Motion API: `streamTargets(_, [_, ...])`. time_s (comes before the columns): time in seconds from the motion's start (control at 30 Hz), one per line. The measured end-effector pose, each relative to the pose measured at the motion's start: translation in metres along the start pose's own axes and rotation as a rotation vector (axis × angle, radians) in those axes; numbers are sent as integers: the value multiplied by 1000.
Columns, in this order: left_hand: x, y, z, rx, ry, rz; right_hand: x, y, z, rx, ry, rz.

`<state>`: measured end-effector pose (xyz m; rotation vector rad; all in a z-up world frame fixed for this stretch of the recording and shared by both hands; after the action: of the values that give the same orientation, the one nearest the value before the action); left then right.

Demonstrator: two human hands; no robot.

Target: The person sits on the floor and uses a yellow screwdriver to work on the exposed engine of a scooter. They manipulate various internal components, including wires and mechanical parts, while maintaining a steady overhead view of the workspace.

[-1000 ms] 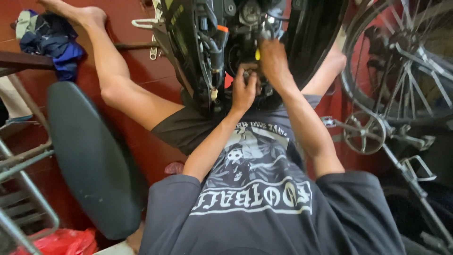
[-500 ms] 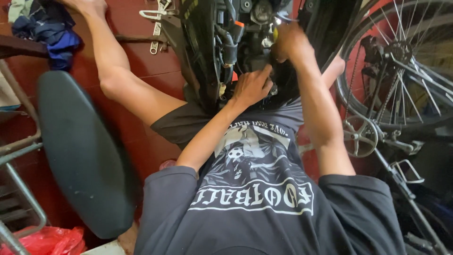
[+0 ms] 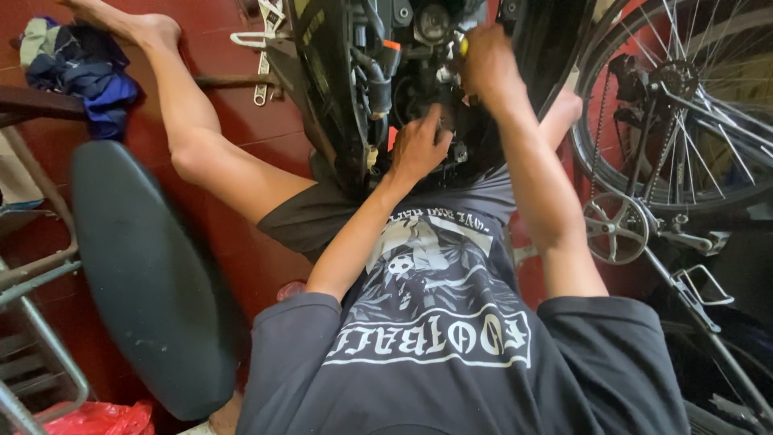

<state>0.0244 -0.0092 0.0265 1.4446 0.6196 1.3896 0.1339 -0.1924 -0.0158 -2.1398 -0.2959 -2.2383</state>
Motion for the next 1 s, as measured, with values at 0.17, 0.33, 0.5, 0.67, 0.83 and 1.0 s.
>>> streamTargets(0.17, [-8,-7,-2,-14,-19,11,-6,-48,-10,88,-398,-241])
streamTargets(0.33, [-2,-1,2,-44,13,6,-18,-13,5,-115,-453,-329])
streamTargets(0.5, [5,4,1,-66,22,-35,33,-56,4,-2,-672,-168])
streamTargets(0.67, [4,4,3,-41,-14,-42,-25,-33,-4,185,32,-526])
streamTargets(0.83, [1,0,0,-5,-31,-26,8,-33,-5,-207,-657,9])
streamTargets(1.0, [2,0,1,-26,-11,6,-52,-39,-15,255,-85,-620])
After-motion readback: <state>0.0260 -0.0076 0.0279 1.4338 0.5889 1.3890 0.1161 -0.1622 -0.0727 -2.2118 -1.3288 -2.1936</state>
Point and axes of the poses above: each hand's wrist, its own z-axis towards the middle knuckle, its own x-axis out of the back of the hand, y = z × x, the point moved 8 cm from there along z, towards the middle knuckle, and after that the axes turned 4 degrees about y, right-handed, at the moved point
